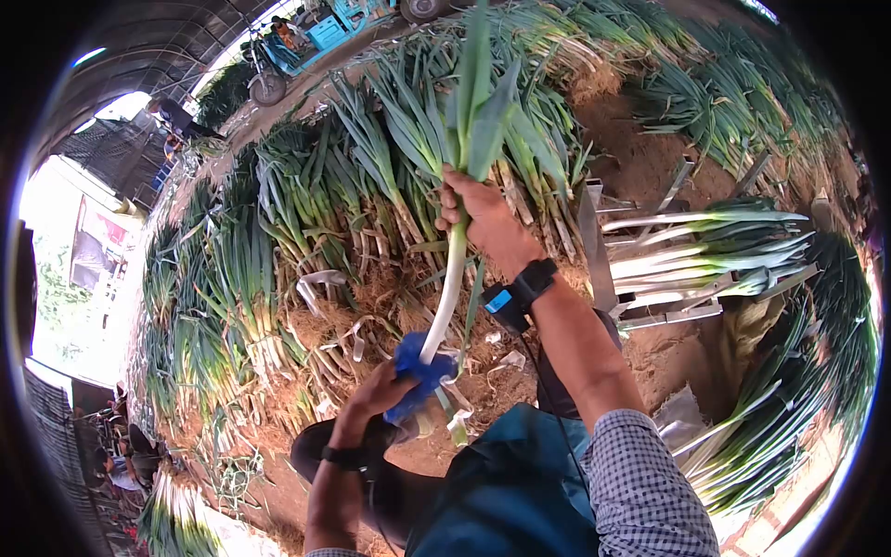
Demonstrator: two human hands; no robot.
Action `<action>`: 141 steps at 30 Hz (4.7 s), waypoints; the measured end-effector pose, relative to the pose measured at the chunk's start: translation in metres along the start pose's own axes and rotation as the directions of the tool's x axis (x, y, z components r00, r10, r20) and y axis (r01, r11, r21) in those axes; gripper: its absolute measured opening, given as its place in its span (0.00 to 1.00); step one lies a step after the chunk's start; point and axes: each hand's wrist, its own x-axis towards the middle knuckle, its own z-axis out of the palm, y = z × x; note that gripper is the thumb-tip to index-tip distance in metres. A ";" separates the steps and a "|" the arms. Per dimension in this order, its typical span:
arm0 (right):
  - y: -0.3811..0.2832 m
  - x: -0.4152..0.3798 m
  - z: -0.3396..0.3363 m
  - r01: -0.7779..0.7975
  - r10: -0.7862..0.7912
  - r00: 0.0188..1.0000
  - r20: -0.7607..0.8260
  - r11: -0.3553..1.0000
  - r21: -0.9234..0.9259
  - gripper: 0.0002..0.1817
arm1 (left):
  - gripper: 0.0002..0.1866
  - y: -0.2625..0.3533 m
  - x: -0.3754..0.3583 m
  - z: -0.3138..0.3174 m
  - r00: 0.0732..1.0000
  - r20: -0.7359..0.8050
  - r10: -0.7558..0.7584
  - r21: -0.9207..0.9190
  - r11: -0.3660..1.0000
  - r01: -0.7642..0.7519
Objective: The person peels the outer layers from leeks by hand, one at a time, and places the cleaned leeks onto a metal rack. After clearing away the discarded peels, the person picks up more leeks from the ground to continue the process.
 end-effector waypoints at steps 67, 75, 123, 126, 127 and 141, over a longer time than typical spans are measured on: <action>0.009 -0.001 -0.008 0.214 -0.207 0.977 -0.054 0.962 0.168 0.13 | 0.19 0.078 -0.034 -0.017 0.758 -0.486 0.435 0.496 0.851 -0.170; 0.029 -0.002 -0.009 0.146 -0.151 0.988 0.018 0.974 0.174 0.04 | 0.12 0.077 0.065 0.006 0.527 -0.469 0.708 0.756 0.631 -0.175; -0.033 -0.020 0.032 0.131 -0.152 0.971 -0.186 0.984 -0.121 0.14 | 0.12 0.067 -0.001 0.017 0.748 -0.595 0.294 0.195 0.956 -0.221; 0.020 -0.040 0.046 0.002 -0.012 0.999 -0.038 0.961 -0.275 0.14 | 0.14 0.081 -0.007 0.021 0.812 -0.555 0.182 -0.073 0.961 -0.265; 0.037 -0.040 0.046 -0.039 0.034 0.999 -0.021 0.958 -0.284 0.16 | 0.15 0.074 -0.009 0.024 0.845 -0.503 0.183 -0.196 0.928 -0.317; -0.054 -0.160 0.030 0.573 -0.528 0.813 0.244 0.800 -0.177 0.18 | 0.20 0.181 -0.088 0.100 0.952 -0.190 0.241 -0.172 0.946 -0.274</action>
